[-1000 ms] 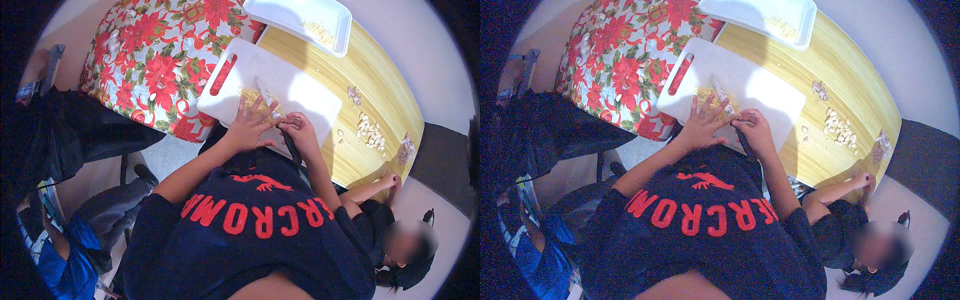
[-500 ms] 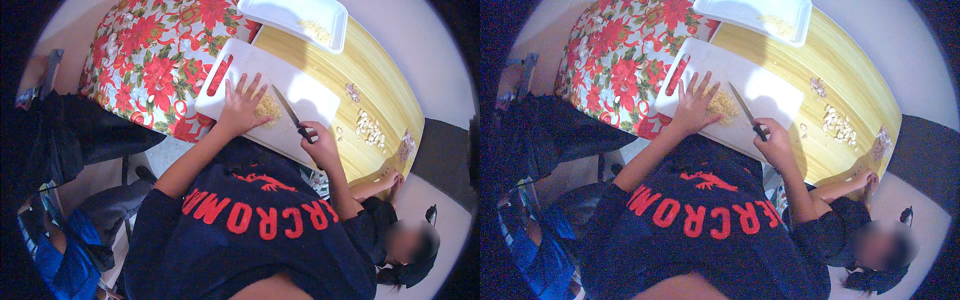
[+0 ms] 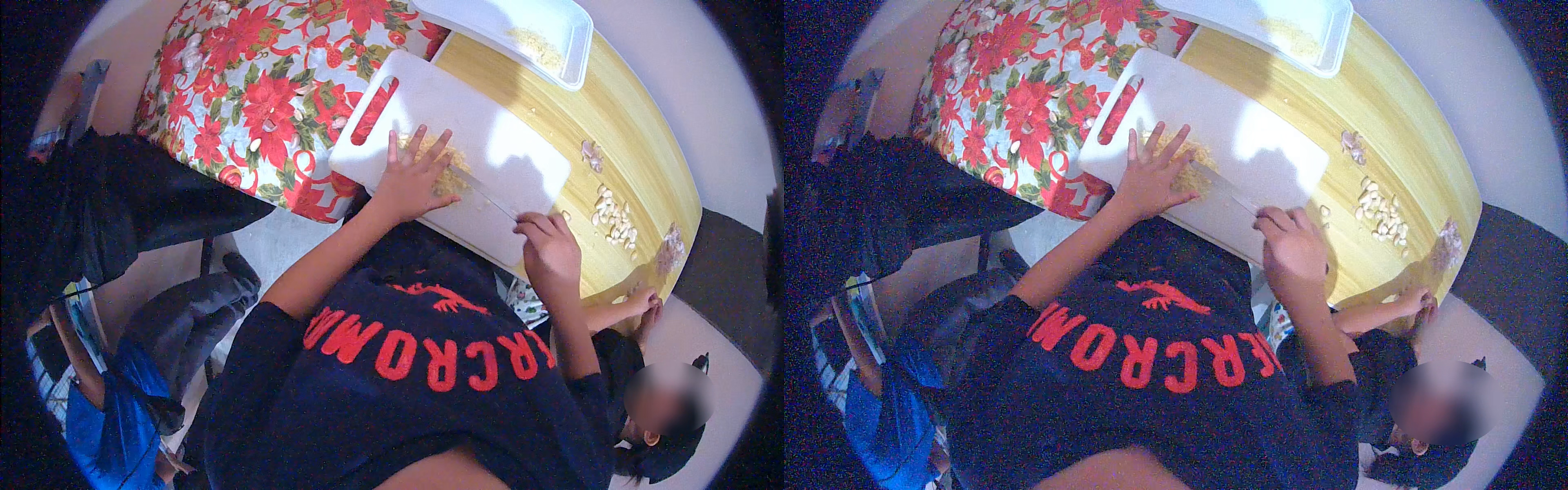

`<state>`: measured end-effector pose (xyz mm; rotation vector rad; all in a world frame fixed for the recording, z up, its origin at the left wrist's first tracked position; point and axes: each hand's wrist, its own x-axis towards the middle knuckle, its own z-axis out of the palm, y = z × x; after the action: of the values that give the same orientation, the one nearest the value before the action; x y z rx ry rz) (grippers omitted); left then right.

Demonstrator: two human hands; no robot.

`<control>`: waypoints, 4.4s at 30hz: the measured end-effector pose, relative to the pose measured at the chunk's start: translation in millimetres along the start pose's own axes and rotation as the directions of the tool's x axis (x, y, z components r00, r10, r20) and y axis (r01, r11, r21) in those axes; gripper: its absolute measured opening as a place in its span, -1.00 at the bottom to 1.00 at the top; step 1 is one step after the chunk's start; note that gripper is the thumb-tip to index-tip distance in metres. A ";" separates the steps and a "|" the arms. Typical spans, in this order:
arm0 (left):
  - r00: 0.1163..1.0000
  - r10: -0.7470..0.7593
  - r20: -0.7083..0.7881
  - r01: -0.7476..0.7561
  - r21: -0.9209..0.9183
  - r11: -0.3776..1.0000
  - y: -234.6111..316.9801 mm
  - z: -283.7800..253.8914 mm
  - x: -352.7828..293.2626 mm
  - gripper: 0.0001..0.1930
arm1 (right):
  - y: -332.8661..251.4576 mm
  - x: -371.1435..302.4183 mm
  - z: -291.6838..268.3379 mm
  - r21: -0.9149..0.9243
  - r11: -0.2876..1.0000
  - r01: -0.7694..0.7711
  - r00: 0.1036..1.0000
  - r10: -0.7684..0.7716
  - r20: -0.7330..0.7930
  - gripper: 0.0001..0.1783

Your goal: The person uses a knife to mince garlic on a white cutting board, repeatedly using the blade to gather the bits into a pile and continue chopping them into smaller pieces.

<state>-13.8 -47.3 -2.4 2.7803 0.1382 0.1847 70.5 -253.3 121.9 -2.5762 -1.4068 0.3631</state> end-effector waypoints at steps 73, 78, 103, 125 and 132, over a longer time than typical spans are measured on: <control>0.986 -0.123 -0.115 0.123 -0.007 0.992 -21.7 -2.5 70.0 -0.88 | 1.0 29.0 54.7 0.033 0.967 -0.251 0.968 0.250 0.036 -0.47; 0.985 -0.145 -0.094 0.145 0.000 0.989 -16.9 -4.6 69.6 -0.88 | -12.9 31.9 60.5 -0.044 0.970 -0.239 0.969 0.241 0.050 -0.41; 0.978 -0.185 -0.098 0.183 -0.024 0.983 -16.2 -5.2 68.5 -0.86 | -27.4 28.4 61.3 0.074 0.944 -0.322 0.945 0.316 0.082 -0.38; 0.977 -0.212 -0.040 0.212 -0.005 0.977 -21.2 -4.1 65.7 -0.88 | -31.0 28.8 75.8 0.076 0.944 -0.321 0.942 0.310 0.129 -0.41; 0.974 -0.226 -0.033 0.226 0.003 0.974 -21.1 -3.7 68.4 -0.88 | -36.2 24.7 50.7 0.102 0.927 -0.361 0.926 0.343 0.158 -0.42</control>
<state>51.6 -18.2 1.3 2.7420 0.4621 0.1711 39.3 -210.9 80.5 -2.7330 -0.9102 0.6724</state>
